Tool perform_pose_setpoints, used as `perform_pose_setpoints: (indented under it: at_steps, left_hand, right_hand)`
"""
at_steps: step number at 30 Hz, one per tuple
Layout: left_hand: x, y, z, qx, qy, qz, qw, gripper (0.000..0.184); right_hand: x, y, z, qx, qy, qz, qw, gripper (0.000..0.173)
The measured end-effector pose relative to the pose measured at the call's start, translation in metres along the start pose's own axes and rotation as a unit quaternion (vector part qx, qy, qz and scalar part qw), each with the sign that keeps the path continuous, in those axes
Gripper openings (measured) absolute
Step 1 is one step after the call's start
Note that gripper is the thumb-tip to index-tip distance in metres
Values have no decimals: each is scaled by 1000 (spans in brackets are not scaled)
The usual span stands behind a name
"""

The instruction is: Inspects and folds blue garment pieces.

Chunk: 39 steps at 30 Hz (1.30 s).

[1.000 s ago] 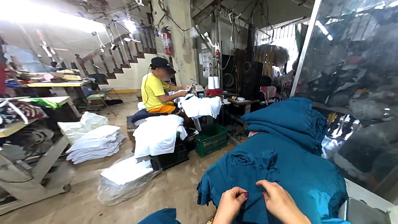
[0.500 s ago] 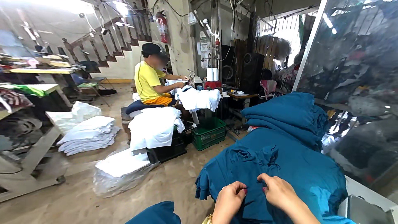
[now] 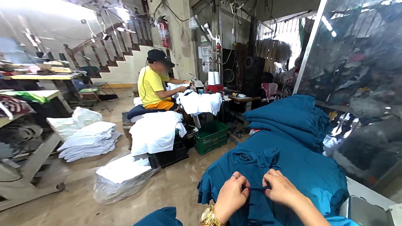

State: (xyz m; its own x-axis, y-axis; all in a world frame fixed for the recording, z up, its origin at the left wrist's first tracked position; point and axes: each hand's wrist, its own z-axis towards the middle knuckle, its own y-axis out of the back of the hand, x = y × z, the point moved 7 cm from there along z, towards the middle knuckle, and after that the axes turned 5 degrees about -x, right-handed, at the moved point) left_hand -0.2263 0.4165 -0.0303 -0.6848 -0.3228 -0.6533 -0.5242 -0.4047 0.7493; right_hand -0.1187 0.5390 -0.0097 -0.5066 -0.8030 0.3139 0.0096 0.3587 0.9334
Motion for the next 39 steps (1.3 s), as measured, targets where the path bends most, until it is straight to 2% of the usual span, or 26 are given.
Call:
perform_pose_setpoints:
  at_steps: [3,5,7,9,11,15,18,21,23,26,31,34,37,39]
  left_hand:
    - [-24,20,-10,-83,-120,-194,970,19]
    - [-46,30,-14,-118,-178,-307,927,16]
    - [-67,36,-15,-141,-207,-370,895,16]
    - [-87,34,-14,-157,-210,-416,871,17]
    - [-103,26,-14,-166,-206,-452,852,19]
    - [-132,-11,-11,-133,-186,-479,847,19]
    - [-145,-48,2,-78,-152,-473,864,20]
    - [-134,-96,32,5,-43,-356,934,32]
    - [-122,-117,45,51,9,-283,958,43]
    - [-123,-118,52,60,16,-243,968,47]
    - [-124,-99,46,65,-11,-229,971,38]
    - [-121,-93,50,63,-8,-202,977,34]
    - [-118,-95,54,63,0,-108,992,39]
    - [-121,-92,51,44,-25,-55,997,49]
  right_hand:
    - [-5,23,-26,-72,70,190,977,25]
    - [-10,37,-48,-141,115,366,912,19]
    - [-15,47,-70,-198,137,496,834,21]
    - [-25,54,-89,-243,141,573,770,24]
    - [-39,59,-107,-280,139,615,724,26]
    - [-73,61,-136,-308,111,653,683,24]
    - [-105,56,-143,-302,14,640,706,24]
    - [-146,35,-126,-271,-154,553,773,29]
    - [-165,18,-110,-237,-226,496,804,35]
    - [-174,9,-94,-233,-233,446,832,35]
    - [-165,20,-94,-257,-194,452,832,29]
    - [-165,22,-84,-236,-198,440,843,30]
    - [-171,11,-75,-205,-237,411,856,36]
    - [-177,11,-76,-226,-245,371,867,43]
